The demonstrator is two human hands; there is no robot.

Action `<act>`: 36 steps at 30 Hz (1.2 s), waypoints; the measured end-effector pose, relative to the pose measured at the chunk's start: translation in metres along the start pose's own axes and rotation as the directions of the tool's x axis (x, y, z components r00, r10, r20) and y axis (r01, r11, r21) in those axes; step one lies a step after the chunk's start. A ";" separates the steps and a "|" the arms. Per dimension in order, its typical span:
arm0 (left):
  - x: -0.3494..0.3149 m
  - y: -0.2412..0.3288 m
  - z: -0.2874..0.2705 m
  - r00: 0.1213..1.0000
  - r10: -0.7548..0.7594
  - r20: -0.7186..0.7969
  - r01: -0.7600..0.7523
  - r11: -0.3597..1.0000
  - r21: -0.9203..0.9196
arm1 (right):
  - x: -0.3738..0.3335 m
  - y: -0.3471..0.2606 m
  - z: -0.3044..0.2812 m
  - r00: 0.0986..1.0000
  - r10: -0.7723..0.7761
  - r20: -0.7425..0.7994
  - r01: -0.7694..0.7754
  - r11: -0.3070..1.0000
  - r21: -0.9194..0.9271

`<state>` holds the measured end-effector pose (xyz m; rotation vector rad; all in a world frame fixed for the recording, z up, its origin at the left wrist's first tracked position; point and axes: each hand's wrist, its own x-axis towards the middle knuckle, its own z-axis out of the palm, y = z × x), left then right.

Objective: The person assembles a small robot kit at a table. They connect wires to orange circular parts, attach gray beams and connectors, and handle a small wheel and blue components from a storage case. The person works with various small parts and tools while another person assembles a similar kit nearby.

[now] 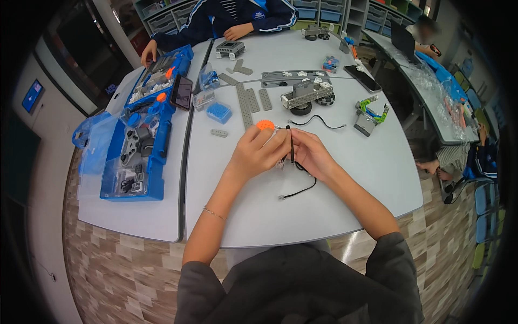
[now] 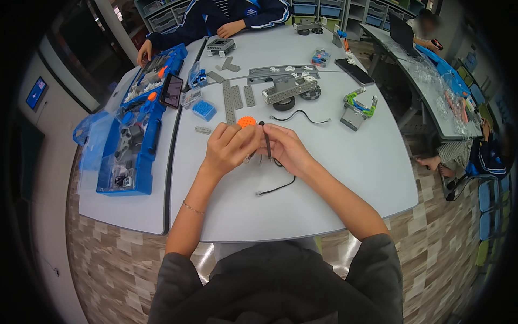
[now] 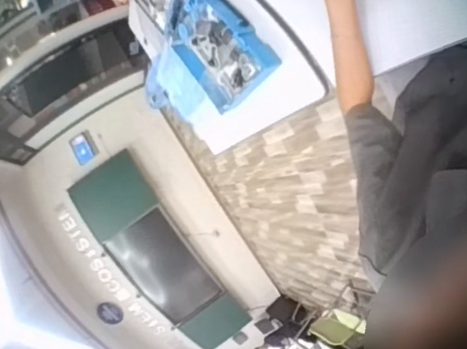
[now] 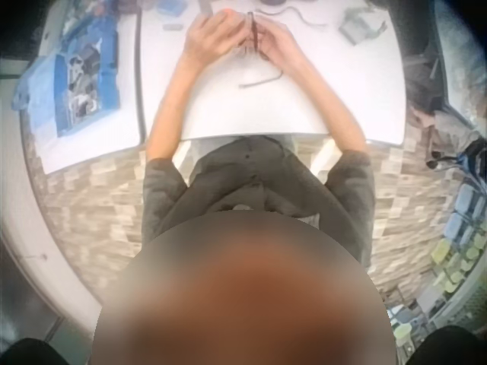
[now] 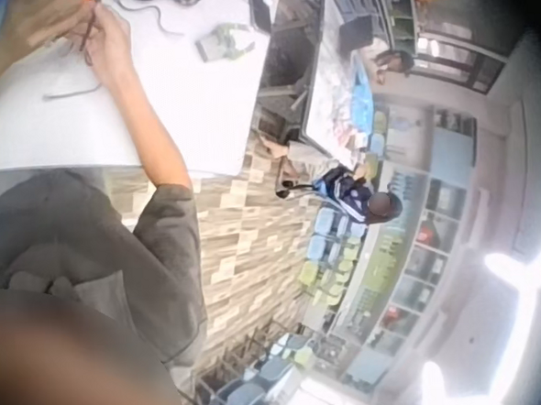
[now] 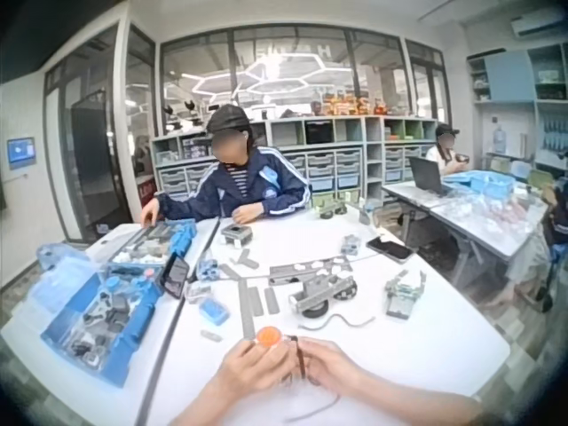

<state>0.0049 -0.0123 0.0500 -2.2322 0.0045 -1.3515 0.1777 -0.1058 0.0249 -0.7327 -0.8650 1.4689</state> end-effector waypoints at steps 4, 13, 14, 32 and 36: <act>0.004 0.010 0.006 0.997 -0.005 0.071 0.009 0.999 -0.049 | -0.001 -0.006 0.000 0.999 -0.019 -0.049 0.022 0.998 0.065; 0.016 0.036 0.013 0.684 -0.652 0.327 0.669 0.382 -0.638 | 0.002 -0.023 -0.010 0.960 -0.252 -0.126 0.246 0.968 -0.059; 0.015 0.042 0.016 0.594 -0.701 0.395 0.708 0.221 -0.671 | 0.002 -0.023 -0.012 0.950 -0.275 -0.146 0.259 0.958 -0.121; 0.002 0.060 0.027 0.363 -0.284 0.887 0.751 -0.475 -0.459 | 0.001 -0.012 -0.009 0.857 -0.454 -0.245 0.279 0.807 -0.520; 0.004 0.059 0.025 0.328 -0.359 0.874 0.793 -0.399 -0.461 | 0.001 -0.012 -0.010 0.847 -0.446 -0.290 0.277 0.835 -0.475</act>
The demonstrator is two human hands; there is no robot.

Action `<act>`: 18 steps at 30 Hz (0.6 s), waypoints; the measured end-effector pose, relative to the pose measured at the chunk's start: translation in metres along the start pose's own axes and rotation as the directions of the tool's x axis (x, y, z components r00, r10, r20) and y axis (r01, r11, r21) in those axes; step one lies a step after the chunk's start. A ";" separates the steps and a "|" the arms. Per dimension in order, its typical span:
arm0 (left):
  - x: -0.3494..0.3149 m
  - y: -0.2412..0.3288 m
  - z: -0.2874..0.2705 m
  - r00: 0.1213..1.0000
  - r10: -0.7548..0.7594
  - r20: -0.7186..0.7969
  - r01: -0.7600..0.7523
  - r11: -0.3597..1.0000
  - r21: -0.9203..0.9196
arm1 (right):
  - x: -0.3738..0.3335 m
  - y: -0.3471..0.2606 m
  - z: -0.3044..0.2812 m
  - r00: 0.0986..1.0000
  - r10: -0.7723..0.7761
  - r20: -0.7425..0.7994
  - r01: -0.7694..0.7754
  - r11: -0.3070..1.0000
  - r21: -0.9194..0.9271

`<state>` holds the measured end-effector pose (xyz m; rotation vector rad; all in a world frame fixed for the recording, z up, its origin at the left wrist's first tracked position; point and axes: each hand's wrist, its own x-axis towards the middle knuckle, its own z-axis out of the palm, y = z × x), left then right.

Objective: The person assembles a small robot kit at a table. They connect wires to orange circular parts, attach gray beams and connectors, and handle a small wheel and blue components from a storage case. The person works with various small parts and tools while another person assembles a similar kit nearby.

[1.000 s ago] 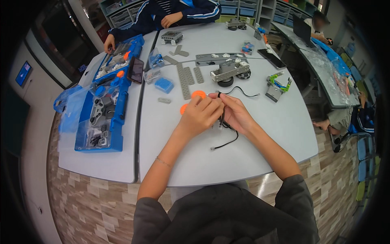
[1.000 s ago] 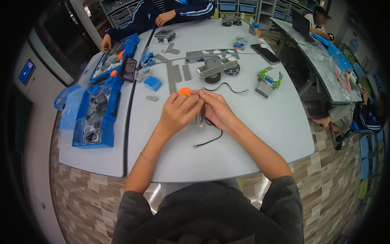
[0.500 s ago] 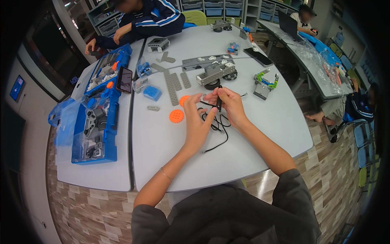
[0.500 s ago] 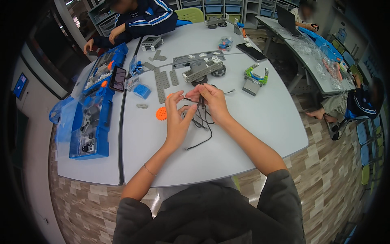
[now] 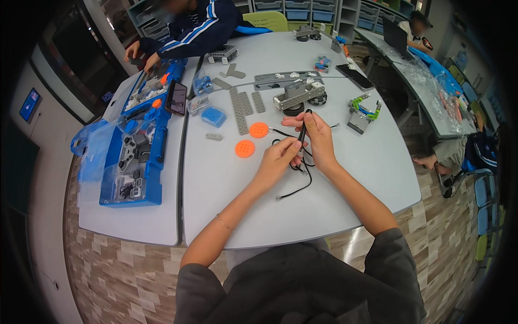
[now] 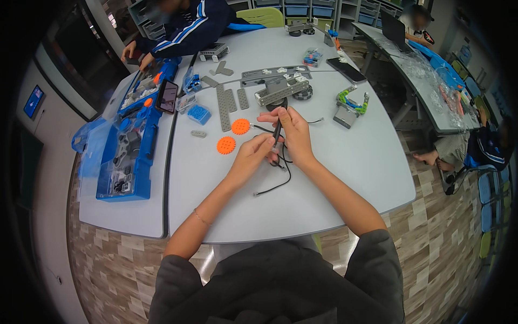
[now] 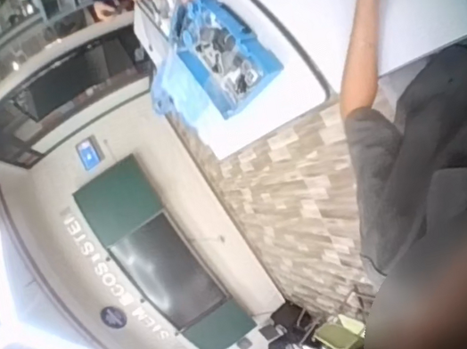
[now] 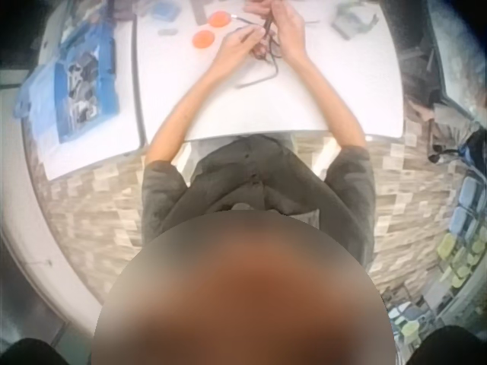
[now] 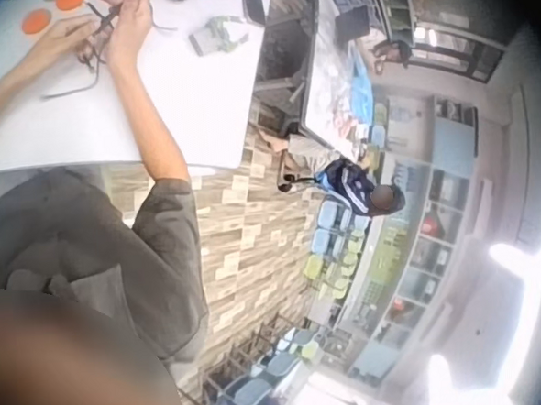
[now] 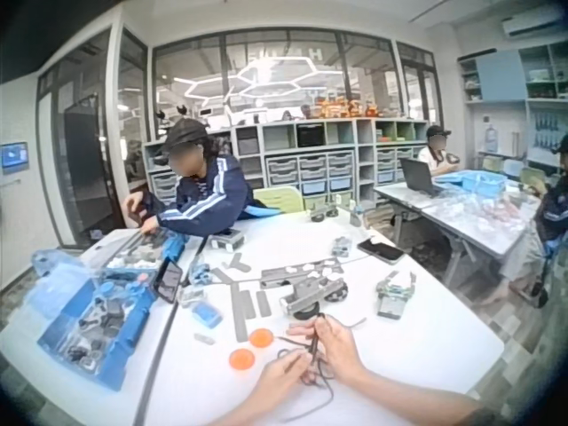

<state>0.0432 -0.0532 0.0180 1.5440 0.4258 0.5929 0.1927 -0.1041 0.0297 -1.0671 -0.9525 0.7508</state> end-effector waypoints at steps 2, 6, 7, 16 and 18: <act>0.000 0.003 -0.001 1.000 0.000 0.031 0.001 0.999 -0.047 | 0.001 0.001 0.000 1.000 -0.020 0.000 0.020 1.000 -0.022; -0.005 0.008 0.001 0.999 -0.004 0.050 0.004 1.000 -0.003 | 0.001 0.003 0.001 0.999 -0.041 -0.019 0.041 0.999 -0.016; -0.005 0.008 0.001 0.999 -0.023 0.047 0.023 1.000 -0.010 | 0.001 0.003 0.001 0.999 -0.031 -0.022 0.031 0.999 -0.018; 0.000 0.005 -0.008 1.000 -0.030 0.000 0.030 0.999 0.045 | 0.003 0.003 -0.006 0.996 0.091 0.012 -0.091 0.996 -0.002; 0.001 0.003 -0.010 0.999 -0.015 -0.032 0.018 0.996 0.090 | 0.006 0.007 -0.008 0.995 0.077 0.068 -0.078 0.997 0.015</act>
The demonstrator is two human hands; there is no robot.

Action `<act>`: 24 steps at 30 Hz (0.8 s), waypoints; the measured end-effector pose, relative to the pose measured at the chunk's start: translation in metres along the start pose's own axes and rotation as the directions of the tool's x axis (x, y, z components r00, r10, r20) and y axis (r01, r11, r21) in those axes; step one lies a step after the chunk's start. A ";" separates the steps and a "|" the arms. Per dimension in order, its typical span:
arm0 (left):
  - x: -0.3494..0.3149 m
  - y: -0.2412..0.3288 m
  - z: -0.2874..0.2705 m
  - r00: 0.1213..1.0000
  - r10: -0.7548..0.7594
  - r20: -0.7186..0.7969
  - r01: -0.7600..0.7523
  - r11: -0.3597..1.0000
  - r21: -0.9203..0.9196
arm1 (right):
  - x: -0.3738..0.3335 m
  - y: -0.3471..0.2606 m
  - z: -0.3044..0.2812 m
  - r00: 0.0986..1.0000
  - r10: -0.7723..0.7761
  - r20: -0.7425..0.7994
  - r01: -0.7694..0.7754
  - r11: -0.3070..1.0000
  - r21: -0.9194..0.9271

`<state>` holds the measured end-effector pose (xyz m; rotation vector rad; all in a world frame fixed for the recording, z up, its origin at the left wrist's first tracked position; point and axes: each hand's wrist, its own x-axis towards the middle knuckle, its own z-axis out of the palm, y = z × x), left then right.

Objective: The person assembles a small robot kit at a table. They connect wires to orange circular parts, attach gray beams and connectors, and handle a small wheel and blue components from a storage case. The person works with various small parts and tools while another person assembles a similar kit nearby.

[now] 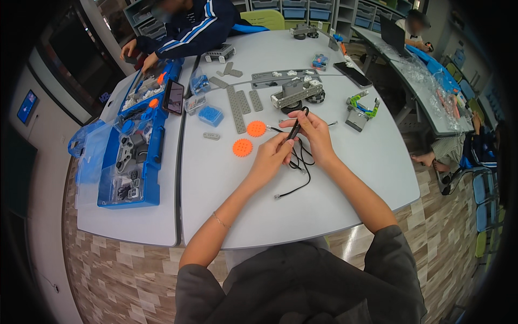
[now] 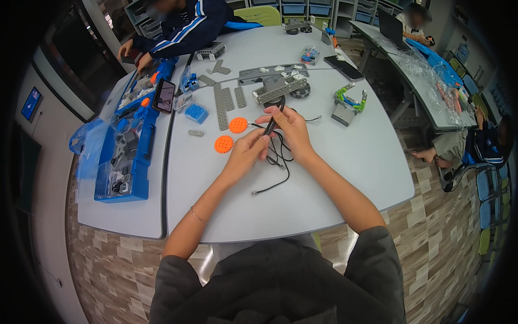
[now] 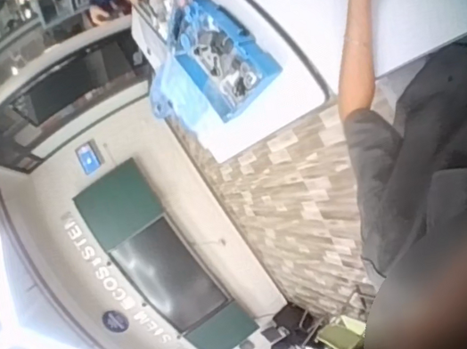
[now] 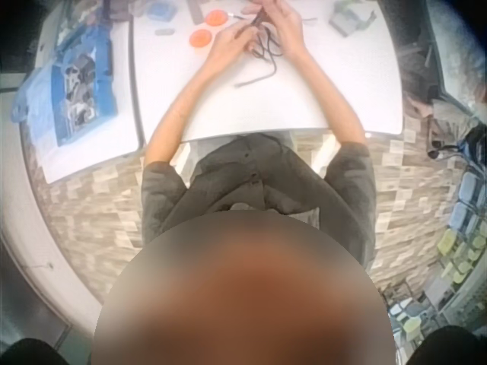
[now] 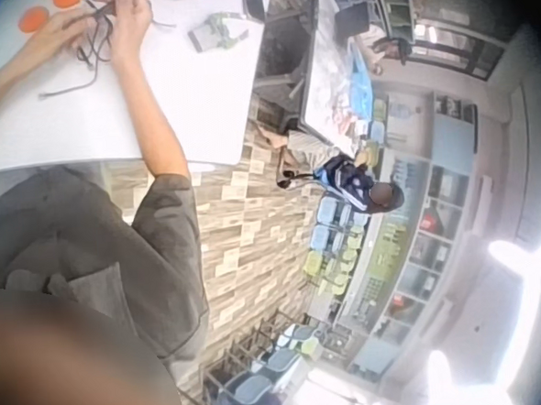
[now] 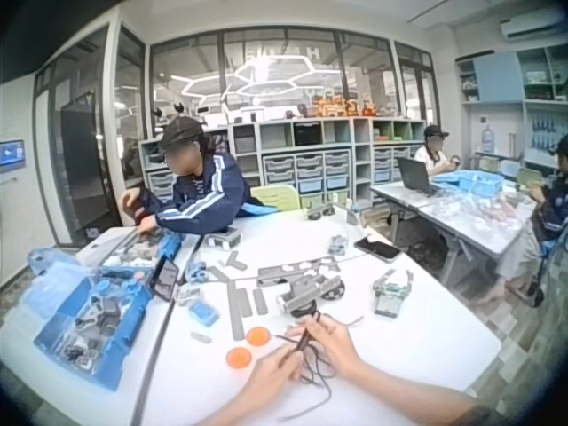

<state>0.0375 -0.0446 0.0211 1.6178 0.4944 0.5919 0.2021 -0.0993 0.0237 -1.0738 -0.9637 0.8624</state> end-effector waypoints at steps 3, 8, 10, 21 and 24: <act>0.003 -0.002 -0.003 0.998 0.044 -0.037 -0.045 0.998 -0.047 | 0.004 0.004 -0.004 0.993 0.035 0.114 -0.028 0.997 -0.065; 0.005 -0.004 -0.012 0.995 0.094 -0.022 -0.094 0.995 -0.012 | 0.006 0.001 -0.010 0.979 0.007 0.206 -0.019 0.998 0.059; 0.006 -0.006 -0.014 0.994 0.109 -0.026 -0.108 0.994 0.029 | 0.008 -0.002 -0.014 0.987 0.003 0.160 -0.016 0.996 0.082; 0.005 -0.006 -0.014 0.995 0.088 -0.042 -0.080 0.985 0.155 | 0.015 0.002 -0.024 0.986 -0.166 -0.025 0.161 0.977 -0.141; 0.004 -0.004 -0.011 0.997 0.069 -0.016 -0.067 0.990 0.124 | 0.011 0.000 -0.022 0.978 -0.206 -0.046 0.195 0.966 -0.167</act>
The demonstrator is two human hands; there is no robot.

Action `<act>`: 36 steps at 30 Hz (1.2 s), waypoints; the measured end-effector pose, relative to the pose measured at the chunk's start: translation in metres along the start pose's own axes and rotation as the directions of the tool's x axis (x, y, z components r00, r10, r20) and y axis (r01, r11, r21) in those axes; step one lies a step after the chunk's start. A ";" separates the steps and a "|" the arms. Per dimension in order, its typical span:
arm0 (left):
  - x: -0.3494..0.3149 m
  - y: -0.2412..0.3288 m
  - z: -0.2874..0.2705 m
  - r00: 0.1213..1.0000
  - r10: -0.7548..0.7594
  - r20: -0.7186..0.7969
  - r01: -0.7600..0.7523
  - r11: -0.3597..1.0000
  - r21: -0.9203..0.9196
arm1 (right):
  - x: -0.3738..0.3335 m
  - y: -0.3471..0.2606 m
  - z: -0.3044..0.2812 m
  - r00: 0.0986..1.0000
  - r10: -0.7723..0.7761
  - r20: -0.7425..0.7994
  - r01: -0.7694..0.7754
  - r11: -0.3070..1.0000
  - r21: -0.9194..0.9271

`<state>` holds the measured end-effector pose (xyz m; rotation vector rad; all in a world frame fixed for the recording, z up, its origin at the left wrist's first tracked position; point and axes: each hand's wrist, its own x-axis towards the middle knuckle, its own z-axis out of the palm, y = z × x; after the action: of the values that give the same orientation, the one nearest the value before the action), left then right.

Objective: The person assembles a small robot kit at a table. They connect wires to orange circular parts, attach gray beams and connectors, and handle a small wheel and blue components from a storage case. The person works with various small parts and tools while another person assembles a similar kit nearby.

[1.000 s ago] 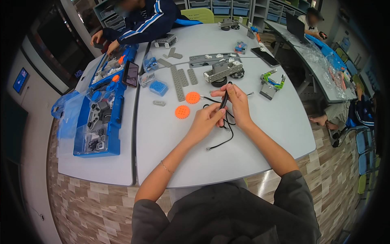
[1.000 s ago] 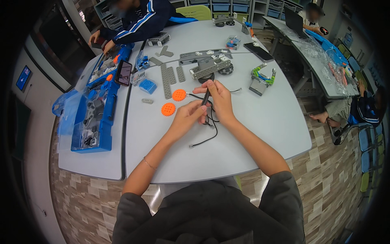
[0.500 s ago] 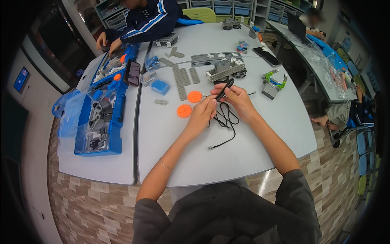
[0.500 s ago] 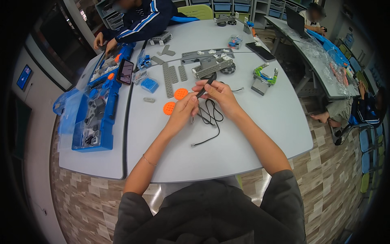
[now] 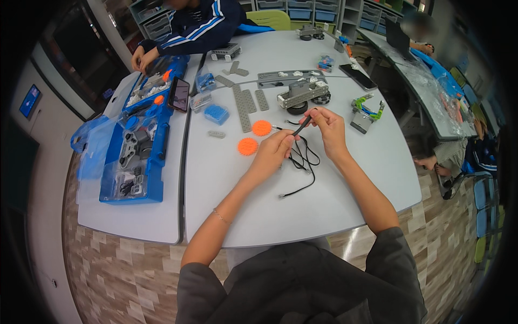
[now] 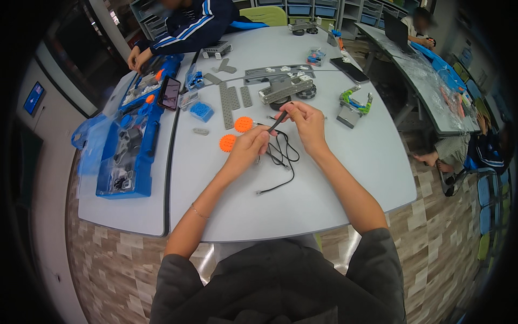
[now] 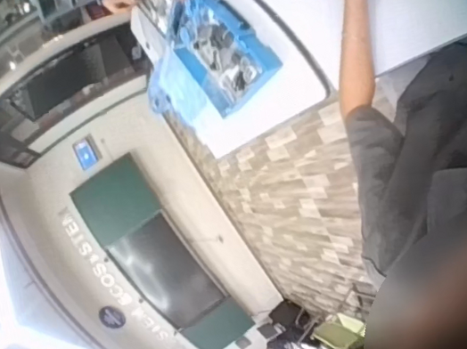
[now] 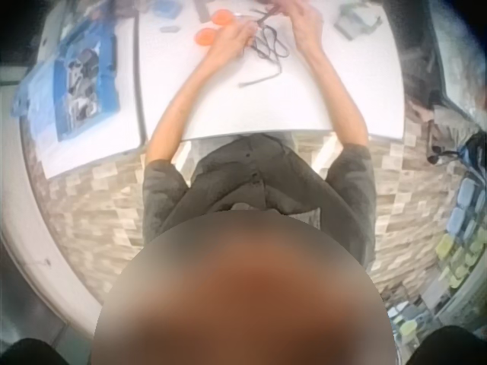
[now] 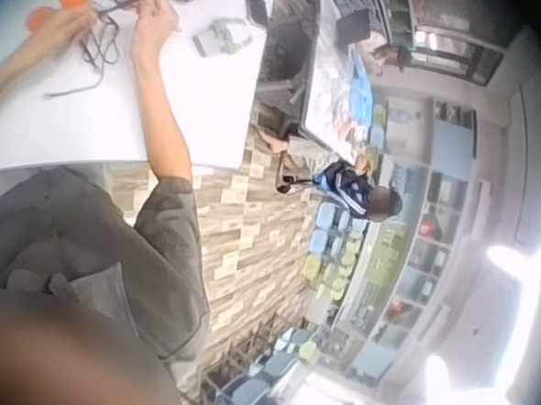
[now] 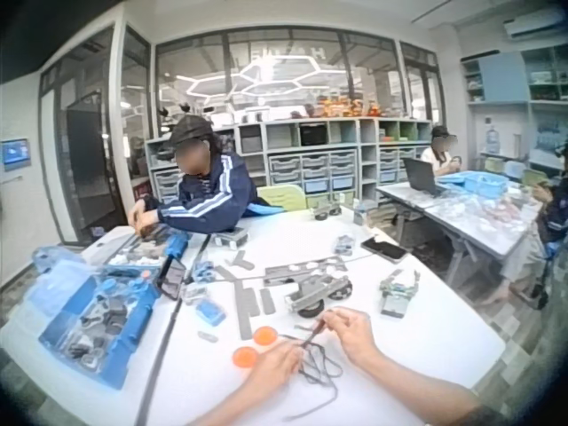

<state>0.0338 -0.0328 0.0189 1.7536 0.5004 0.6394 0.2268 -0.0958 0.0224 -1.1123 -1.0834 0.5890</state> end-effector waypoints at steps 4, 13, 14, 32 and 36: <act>0.000 0.002 -0.002 0.996 0.086 0.020 -0.087 0.990 0.108 | -0.002 -0.009 0.004 1.000 -0.022 0.013 0.023 0.996 -0.089; -0.019 0.045 -0.107 0.817 0.532 -0.221 -0.113 0.525 0.844 | -0.011 -0.005 0.018 0.986 -0.065 0.154 0.122 0.911 -0.393; -0.028 0.051 -0.121 0.814 0.526 -0.246 -0.073 0.513 0.855 | -0.011 -0.003 0.018 0.982 -0.081 0.173 0.149 0.893 -0.424; -0.145 0.034 -0.350 0.859 0.249 -0.447 0.467 -0.026 0.884 | -0.011 0.009 0.015 0.995 0.013 0.098 0.031 0.904 -0.426; -0.127 0.016 -0.366 0.896 0.089 -0.434 0.441 -0.074 0.895 | -0.011 0.007 0.014 0.995 -0.005 0.101 0.052 0.881 -0.470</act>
<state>-0.2999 0.1513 0.0885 2.8947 1.9075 0.3033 0.2105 -0.0958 0.0122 -1.4988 -1.3710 0.3619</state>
